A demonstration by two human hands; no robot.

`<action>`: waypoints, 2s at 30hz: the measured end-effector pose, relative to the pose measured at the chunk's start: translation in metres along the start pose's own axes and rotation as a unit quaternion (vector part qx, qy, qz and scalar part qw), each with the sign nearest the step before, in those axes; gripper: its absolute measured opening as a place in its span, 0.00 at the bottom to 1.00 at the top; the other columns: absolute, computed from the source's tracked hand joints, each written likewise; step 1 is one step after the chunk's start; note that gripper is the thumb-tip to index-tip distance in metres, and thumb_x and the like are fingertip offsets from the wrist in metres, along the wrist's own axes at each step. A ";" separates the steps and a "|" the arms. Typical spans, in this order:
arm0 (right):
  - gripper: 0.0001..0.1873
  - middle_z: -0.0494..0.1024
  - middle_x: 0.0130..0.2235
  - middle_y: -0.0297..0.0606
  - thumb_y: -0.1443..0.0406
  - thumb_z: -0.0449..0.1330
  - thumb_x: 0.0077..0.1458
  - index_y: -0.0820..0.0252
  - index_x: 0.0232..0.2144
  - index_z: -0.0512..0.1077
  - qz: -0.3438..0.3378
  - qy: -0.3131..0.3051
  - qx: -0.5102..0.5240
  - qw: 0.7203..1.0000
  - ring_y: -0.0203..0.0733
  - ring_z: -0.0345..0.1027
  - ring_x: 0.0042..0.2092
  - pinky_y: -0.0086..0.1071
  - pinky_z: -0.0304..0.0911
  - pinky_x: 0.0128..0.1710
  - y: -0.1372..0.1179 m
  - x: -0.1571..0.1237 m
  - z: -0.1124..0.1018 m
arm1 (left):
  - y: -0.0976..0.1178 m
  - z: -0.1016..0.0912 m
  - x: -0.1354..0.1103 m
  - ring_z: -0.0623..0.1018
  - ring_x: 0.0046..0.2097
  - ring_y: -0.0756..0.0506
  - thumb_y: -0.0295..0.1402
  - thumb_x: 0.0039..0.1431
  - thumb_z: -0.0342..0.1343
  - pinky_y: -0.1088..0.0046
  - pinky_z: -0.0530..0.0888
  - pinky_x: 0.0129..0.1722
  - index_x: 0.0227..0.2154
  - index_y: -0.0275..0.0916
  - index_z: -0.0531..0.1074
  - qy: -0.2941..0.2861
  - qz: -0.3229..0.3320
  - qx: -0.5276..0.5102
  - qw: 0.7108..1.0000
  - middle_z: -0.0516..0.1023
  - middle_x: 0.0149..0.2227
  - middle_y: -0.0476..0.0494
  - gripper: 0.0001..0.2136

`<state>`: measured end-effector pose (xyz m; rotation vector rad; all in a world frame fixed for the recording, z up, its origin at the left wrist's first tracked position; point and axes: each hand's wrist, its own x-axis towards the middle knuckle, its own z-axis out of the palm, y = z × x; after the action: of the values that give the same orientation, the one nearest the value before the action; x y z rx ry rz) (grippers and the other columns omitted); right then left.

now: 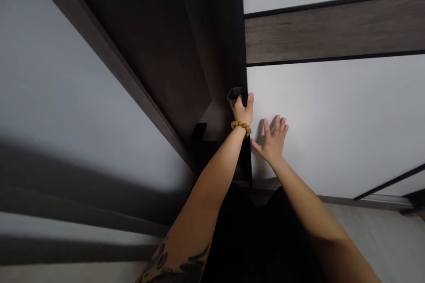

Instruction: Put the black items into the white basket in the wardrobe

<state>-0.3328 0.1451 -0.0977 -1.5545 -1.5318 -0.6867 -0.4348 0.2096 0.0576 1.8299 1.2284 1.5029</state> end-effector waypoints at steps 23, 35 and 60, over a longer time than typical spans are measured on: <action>0.58 0.06 0.77 0.40 0.53 0.68 0.49 0.42 0.78 0.48 0.094 0.042 -0.090 0.991 0.85 0.15 0.76 0.81 0.41 0.65 0.066 0.008 0.050 | -0.258 -0.051 -0.015 0.47 0.79 0.30 0.48 0.63 0.59 0.46 0.49 0.77 0.75 0.30 0.57 -0.296 -0.035 0.416 0.859 0.48 0.79 0.26 0.43; 0.49 0.24 0.80 0.43 0.53 0.62 0.55 0.49 0.77 0.53 0.105 0.073 -0.114 0.985 0.80 0.24 0.78 0.76 0.44 0.68 0.137 0.004 0.053 | -0.338 -0.045 -0.006 0.48 0.80 0.31 0.43 0.58 0.62 0.45 0.60 0.73 0.77 0.34 0.50 -0.279 -0.009 0.494 0.823 0.47 0.79 0.28 0.47; 0.45 0.31 0.80 0.49 0.49 0.53 0.65 0.57 0.78 0.49 0.156 0.052 -0.148 0.975 0.72 0.29 0.79 0.70 0.46 0.72 0.224 -0.001 0.031 | -0.336 -0.015 0.031 0.66 0.70 0.28 0.37 0.65 0.49 0.47 0.68 0.65 0.66 0.35 0.70 -0.219 -0.050 0.478 0.849 0.69 0.69 0.27 0.28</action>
<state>-0.1185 0.1895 -0.1547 -1.8963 -1.1096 -0.8258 -0.5629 0.3974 -0.1915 2.4280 1.9532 0.2908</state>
